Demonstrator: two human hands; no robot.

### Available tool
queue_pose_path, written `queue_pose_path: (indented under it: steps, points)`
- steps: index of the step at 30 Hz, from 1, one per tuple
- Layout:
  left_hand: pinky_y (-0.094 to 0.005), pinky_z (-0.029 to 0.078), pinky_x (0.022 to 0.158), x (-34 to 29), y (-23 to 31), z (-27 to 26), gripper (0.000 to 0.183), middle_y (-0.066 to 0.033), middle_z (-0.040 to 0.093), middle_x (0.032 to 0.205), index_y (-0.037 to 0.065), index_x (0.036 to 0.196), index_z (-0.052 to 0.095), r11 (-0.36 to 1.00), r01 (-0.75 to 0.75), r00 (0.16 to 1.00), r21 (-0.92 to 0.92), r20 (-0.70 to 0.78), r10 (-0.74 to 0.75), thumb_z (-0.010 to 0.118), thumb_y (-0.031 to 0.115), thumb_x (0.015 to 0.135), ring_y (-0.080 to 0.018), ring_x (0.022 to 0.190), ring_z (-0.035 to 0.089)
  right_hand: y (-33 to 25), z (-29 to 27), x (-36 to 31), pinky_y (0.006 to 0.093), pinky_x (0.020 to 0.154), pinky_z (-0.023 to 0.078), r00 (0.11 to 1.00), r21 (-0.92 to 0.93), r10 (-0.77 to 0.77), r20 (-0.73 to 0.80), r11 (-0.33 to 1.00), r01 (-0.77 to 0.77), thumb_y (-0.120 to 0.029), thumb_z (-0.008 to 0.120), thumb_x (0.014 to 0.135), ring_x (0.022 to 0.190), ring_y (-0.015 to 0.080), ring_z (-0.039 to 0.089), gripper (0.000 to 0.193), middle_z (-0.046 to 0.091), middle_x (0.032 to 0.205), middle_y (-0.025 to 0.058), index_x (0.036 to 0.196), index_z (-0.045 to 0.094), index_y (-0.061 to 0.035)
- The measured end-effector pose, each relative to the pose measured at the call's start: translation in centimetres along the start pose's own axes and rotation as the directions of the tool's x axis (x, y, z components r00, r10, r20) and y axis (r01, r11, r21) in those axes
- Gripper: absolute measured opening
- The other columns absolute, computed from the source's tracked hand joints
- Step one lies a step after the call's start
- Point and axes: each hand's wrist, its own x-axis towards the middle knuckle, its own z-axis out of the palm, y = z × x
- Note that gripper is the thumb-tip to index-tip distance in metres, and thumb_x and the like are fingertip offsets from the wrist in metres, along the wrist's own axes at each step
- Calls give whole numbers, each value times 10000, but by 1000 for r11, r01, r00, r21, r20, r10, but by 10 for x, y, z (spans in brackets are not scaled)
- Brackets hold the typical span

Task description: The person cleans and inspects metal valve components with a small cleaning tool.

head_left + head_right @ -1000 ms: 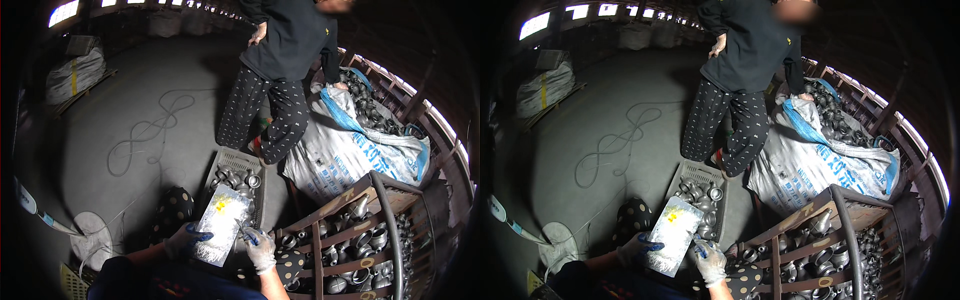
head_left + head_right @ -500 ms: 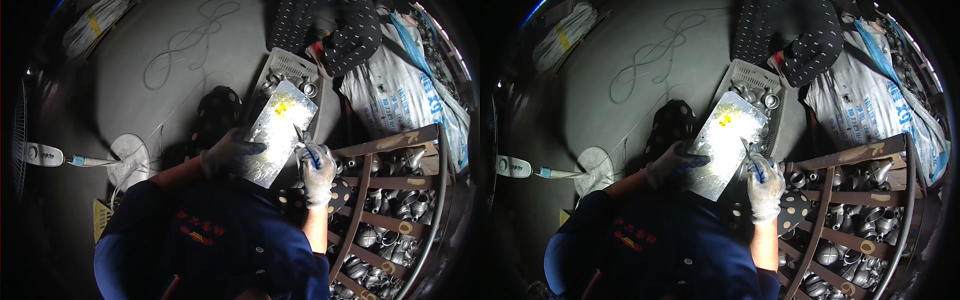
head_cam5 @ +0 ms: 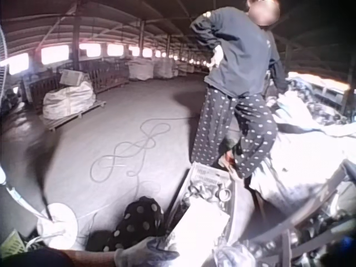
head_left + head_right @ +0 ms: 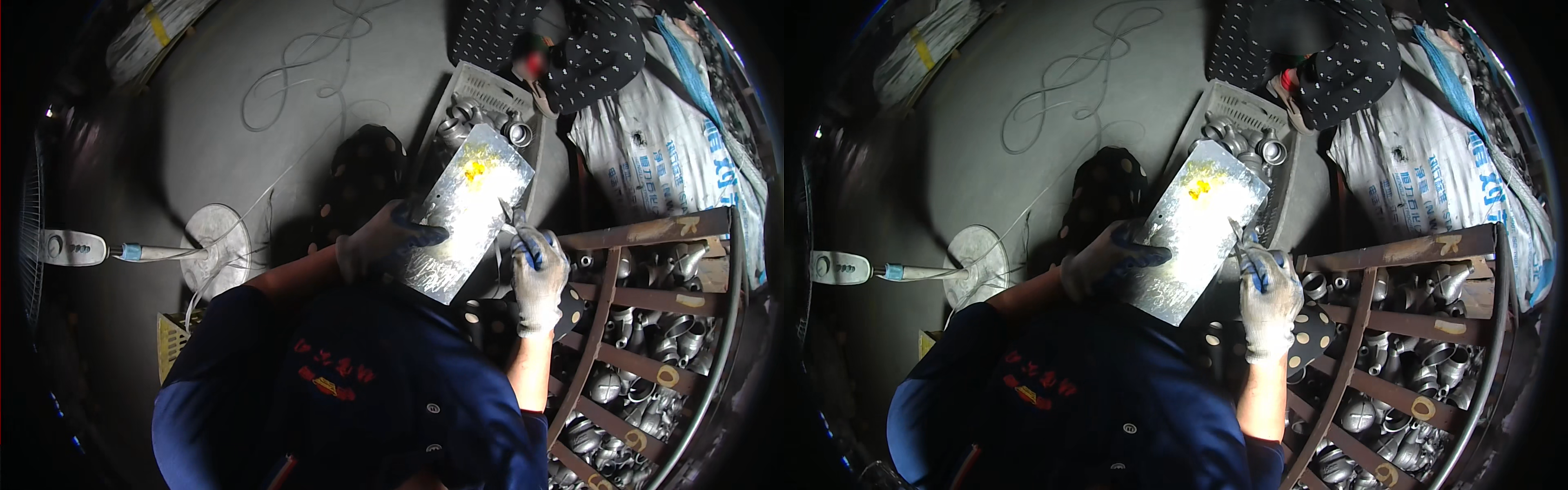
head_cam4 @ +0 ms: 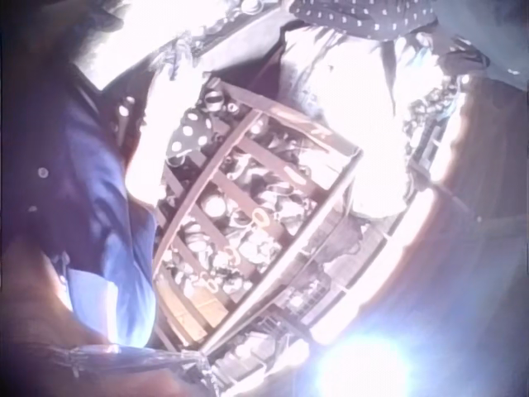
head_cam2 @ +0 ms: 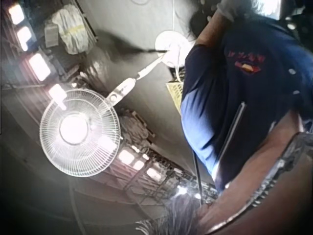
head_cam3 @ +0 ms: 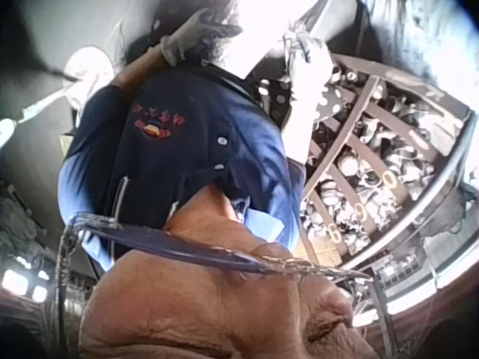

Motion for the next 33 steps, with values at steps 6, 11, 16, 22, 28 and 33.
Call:
queue_pose_path:
  steps: [6,11,16,22,28,33]
  points:
    - [-243,463,798,1,3,-2,313,-25,640,978,8,1100,612,999,38,999,-11,18,-38,696,115,819,-86,892,581,-6,-5,2,352,701,489,999,-37,3,52,999,-1,-28,593,755,775,308,629,198,637,864,140,934,678,-26]
    - [-246,463,809,2,-1,1,314,-31,643,982,8,1100,612,997,43,999,-58,19,-42,696,126,822,-88,899,584,-13,-2,5,353,684,483,999,-61,25,23,998,-23,-39,600,761,770,313,621,173,627,831,137,913,681,-32]
    - [-250,458,820,1,-1,0,311,-33,642,982,7,1099,611,992,69,996,-105,60,-63,692,132,826,-86,903,582,-2,-5,1,360,680,483,999,-26,26,37,999,-25,-33,594,762,762,312,619,182,625,834,136,924,677,-26]
    - [-254,453,835,1,0,-2,316,-31,639,987,9,1102,609,990,124,992,-69,30,-122,694,131,823,-90,910,580,1,-6,0,373,721,498,997,-40,-9,74,999,12,-61,630,764,831,317,628,179,638,911,101,932,680,-96]
    - [-254,453,837,3,-1,0,327,-37,638,986,-3,1102,601,992,65,996,-110,65,-58,700,125,818,-93,906,581,-7,-8,1,378,719,495,996,-52,67,66,997,-64,-60,629,760,830,313,628,185,633,909,108,934,680,-95]
    - [-254,457,832,-1,2,5,290,-35,642,970,0,1067,616,990,82,995,-110,57,-76,700,123,818,-94,902,586,-3,-8,1,382,718,496,996,-41,64,57,997,-61,-60,625,757,829,319,624,204,630,910,110,949,678,-105]
